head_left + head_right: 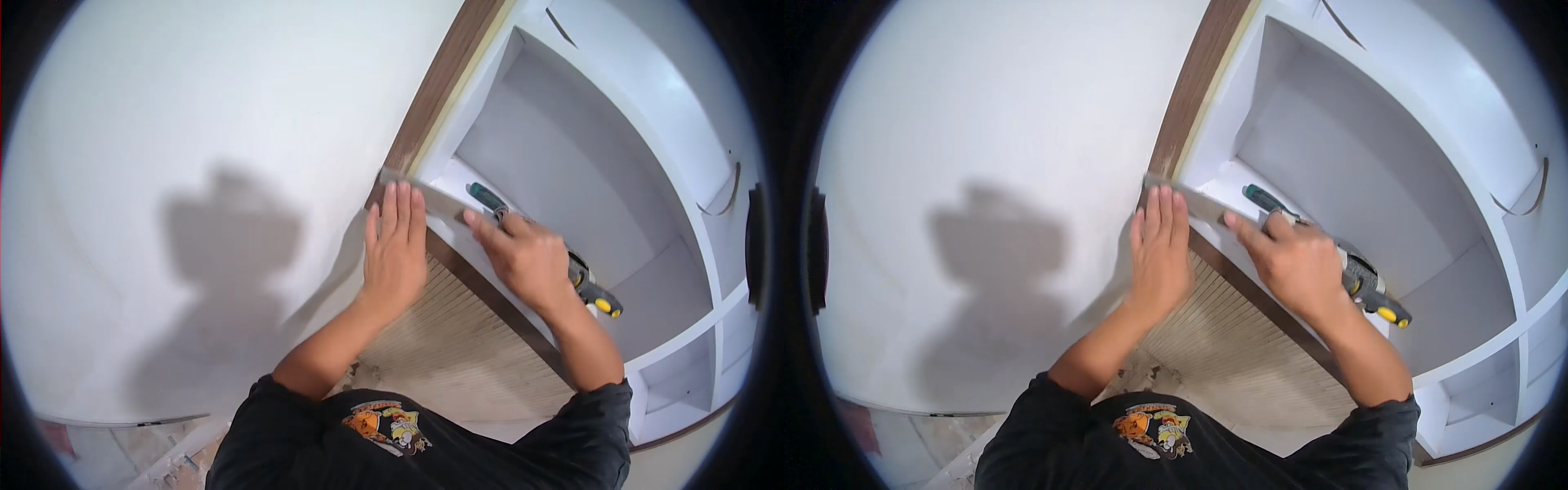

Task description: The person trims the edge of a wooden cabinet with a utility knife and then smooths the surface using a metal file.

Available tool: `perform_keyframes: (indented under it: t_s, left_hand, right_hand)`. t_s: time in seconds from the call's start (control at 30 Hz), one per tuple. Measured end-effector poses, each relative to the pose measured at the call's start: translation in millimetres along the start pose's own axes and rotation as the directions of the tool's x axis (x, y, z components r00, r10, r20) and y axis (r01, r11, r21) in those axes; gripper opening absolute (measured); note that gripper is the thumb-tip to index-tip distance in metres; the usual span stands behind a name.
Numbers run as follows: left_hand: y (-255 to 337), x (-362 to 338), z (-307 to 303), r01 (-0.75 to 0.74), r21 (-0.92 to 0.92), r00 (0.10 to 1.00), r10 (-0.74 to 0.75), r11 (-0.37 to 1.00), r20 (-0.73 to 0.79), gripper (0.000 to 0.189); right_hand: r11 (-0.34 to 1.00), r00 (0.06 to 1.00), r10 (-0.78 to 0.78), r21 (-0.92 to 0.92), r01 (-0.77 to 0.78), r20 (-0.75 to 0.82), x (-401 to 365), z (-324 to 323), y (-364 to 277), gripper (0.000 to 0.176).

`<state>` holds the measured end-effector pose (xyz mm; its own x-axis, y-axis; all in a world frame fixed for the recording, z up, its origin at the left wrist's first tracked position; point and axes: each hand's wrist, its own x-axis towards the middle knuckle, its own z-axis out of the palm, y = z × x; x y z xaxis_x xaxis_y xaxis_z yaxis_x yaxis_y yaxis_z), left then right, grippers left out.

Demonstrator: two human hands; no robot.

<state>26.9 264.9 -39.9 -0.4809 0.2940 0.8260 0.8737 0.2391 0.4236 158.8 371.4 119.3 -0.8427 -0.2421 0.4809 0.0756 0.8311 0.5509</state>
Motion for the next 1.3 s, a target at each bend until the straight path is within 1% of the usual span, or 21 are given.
perform_keyframes:
  t_s: [0.07,0.13,0.17,0.23,0.37,0.4,0.47,0.5,0.53,0.57,0.67,0.77,0.8,0.9,0.97,1.03,1.07,1.13,1.17,1.27,1.3]
  left_hand:
    - [-3.1,14.0,-4.6,-0.004,-0.087,1.000,0.004,0.996,-0.006,0.072]
    - [-7.3,-3.3,0.4,-0.044,-0.075,0.997,0.049,0.996,0.060,0.073]
    - [-12.9,-3.9,8.0,-0.077,-0.072,0.993,0.083,0.994,0.083,0.074]
    - [-10.7,3.4,9.8,-0.085,-0.075,0.995,0.089,0.994,0.049,0.074]
    - [-5.6,13.8,-0.8,-0.069,-0.070,0.997,0.071,0.995,0.028,0.075]
    - [-7.6,6.9,2.4,-0.069,-0.058,0.995,0.073,0.996,0.065,0.075]
    - [-13.7,-8.3,14.1,-0.075,-0.044,0.989,0.080,0.996,0.123,0.075]
    - [-12.5,4.0,11.8,-0.091,-0.056,0.993,0.095,0.994,0.070,0.075]
    - [-10.3,19.9,3.9,-0.100,-0.065,0.994,0.102,0.993,0.030,0.075]
    - [-8.4,26.7,-1.5,-0.108,-0.071,0.994,0.108,0.992,-0.008,0.076]
    - [-11.6,25.1,-4.0,-0.104,-0.043,0.993,0.107,0.994,0.059,0.077]
    - [-14.3,2.3,12.6,-0.104,-0.056,0.990,0.108,0.993,0.089,0.076]
    - [-11.2,9.6,9.8,-0.095,-0.050,0.994,0.098,0.994,0.058,0.075]
    - [-3.8,17.8,0.2,-0.074,-0.041,0.996,0.076,0.996,0.048,0.072]
    - [-9.1,7.3,4.1,-0.078,-0.056,0.993,0.083,0.995,0.083,0.073]
    - [-11.4,12.4,10.3,-0.102,-0.091,0.994,0.105,0.991,0.030,0.076]
    - [-9.9,10.3,10.5,-0.105,-0.104,0.994,0.107,0.989,0.019,0.077]
    - [-4.9,15.6,3.4,-0.072,-0.087,0.997,0.075,0.994,0.037,0.077]
    - [-4.9,19.8,1.5,-0.063,-0.077,0.997,0.066,0.995,0.038,0.077]
    - [-10.8,4.5,10.1,-0.074,-0.088,0.988,0.085,0.993,0.129,0.079]
    - [-9.9,11.6,9.5,-0.070,-0.083,0.993,0.077,0.994,0.087,0.077]
  right_hand:
    - [1.000,1.000,-0.004,0.004,0.004,0.029,3.5,-2.2,-0.6,0.043]
    - [1.000,0.999,-0.025,-0.013,0.026,0.033,-3.9,2.8,2.0,0.047]
    - [1.000,1.000,-0.017,0.000,0.017,0.004,-10.2,9.9,6.3,0.045]
    - [0.999,0.998,-0.036,0.021,0.037,-0.048,-14.9,9.5,6.7,0.041]
    - [1.000,0.999,0.010,0.000,-0.010,0.043,-3.3,3.9,10.3,0.041]
    - [0.999,1.000,-0.016,0.041,0.017,-0.027,-9.2,11.4,11.9,0.043]
    - [0.999,0.998,-0.023,0.040,0.026,-0.061,-18.6,19.2,11.7,0.044]
    - [0.998,0.997,-0.040,0.038,0.043,-0.073,-20.5,19.7,13.7,0.044]
    - [1.000,1.000,0.003,0.009,-0.003,0.004,-11.0,13.0,13.6,0.043]
    - [1.000,1.000,0.018,0.016,-0.018,0.002,-5.3,9.4,14.4,0.043]
    - [0.998,0.999,0.049,0.046,-0.049,-0.005,-3.0,7.3,13.0,0.041]
    - [0.997,0.990,-0.049,0.048,0.056,-0.134,-18.7,25.5,16.4,0.042]
    - [0.999,0.999,0.011,0.031,-0.010,-0.036,-12.5,15.3,13.3,0.043]
    - [0.998,0.994,0.058,-0.016,-0.057,0.096,-3.3,3.5,12.9,0.046]
    - [1.000,1.000,0.009,0.028,-0.009,-0.004,-15.6,15.3,11.8,0.048]
    - [0.999,0.997,-0.029,0.023,0.031,-0.075,-14.7,15.8,12.1,0.049]
    - [1.000,1.000,0.008,0.017,-0.008,0.018,-11.9,13.7,14.0,0.047]
    - [0.999,0.999,0.034,0.023,-0.034,0.028,-7.4,12.7,13.2,0.046]
    - [0.999,0.999,0.048,0.020,-0.048,0.024,-6.3,13.6,13.3,0.046]
    - [0.998,0.996,0.009,0.057,-0.003,-0.089,-19.6,24.1,15.4,0.047]
    - [1.000,0.998,0.003,0.021,-0.001,-0.062,-12.4,21.0,18.4,0.047]
